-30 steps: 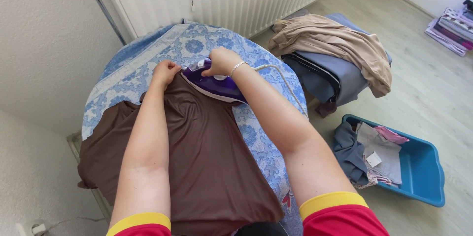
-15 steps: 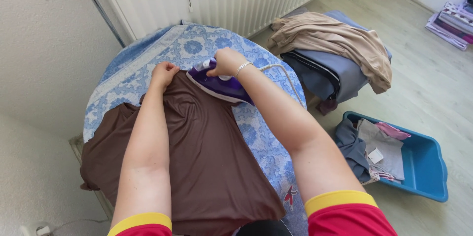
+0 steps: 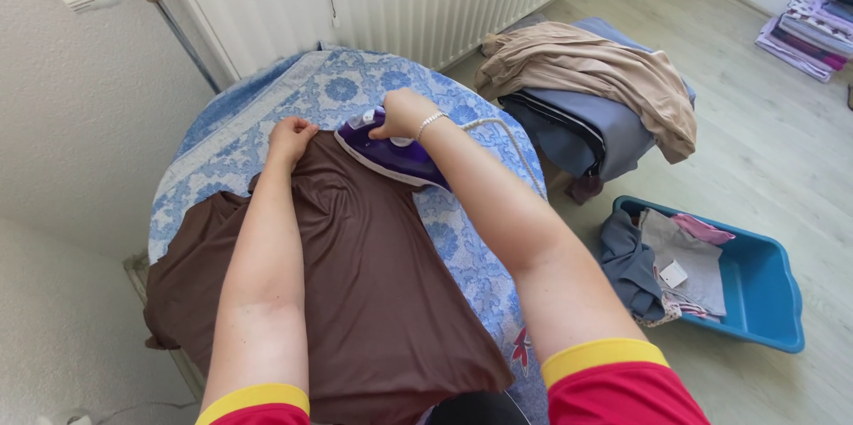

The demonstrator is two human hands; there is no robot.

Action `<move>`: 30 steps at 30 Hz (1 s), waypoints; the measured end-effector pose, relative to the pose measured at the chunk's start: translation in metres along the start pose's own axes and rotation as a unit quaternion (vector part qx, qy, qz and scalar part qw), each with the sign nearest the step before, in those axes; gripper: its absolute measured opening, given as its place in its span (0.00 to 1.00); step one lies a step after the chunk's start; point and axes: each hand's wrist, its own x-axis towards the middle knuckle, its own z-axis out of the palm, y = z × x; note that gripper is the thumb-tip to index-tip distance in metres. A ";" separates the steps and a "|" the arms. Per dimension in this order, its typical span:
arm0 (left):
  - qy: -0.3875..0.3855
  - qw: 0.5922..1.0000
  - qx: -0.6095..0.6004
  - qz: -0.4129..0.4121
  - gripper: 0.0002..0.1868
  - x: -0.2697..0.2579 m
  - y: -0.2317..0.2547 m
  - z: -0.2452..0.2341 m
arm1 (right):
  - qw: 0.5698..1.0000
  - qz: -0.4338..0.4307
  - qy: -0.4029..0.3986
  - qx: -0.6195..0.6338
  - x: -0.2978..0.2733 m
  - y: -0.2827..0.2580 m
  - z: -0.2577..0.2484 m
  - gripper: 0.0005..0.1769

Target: The person irons a brown t-shirt on an ironing board, smoothing the fabric and using a purple iron to press the sleeves and body. The person adjusts the shirt's position multiple times to ensure all areas are ironed.

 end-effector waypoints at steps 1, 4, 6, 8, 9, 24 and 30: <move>-0.001 1.000 -0.001 -0.001 0.14 -0.007 0.000 0.000 | 1.000 0.001 -0.001 -0.001 -0.002 0.000 0.004 0.33; 0.007 1.000 0.000 -0.004 0.14 -0.006 0.010 -0.007 | 1.000 -0.007 0.004 0.000 -0.007 -0.004 -0.006 0.35; 0.003 1.000 0.007 -0.012 0.15 -0.003 0.006 -0.005 | 1.000 -0.003 -0.028 -0.010 -0.023 -0.009 -0.013 0.35; 0.002 1.000 0.001 -0.008 0.14 -0.005 0.005 -0.004 | 0.999 0.002 -0.030 -0.015 -0.037 -0.009 -0.018 0.35; 0.003 1.000 -0.003 -0.005 0.14 -0.005 0.004 -0.005 | 0.999 0.005 -0.031 -0.019 -0.043 -0.010 -0.020 0.36; 0.009 0.999 -0.039 0.007 0.12 -0.008 0.003 -0.005 | 1.000 0.011 -0.005 -0.024 -0.012 0.022 -0.013 0.33; 0.000 0.999 -0.050 0.010 0.12 -0.010 0.004 -0.008 | 0.999 -0.004 0.000 -0.038 0.003 0.037 0.004 0.39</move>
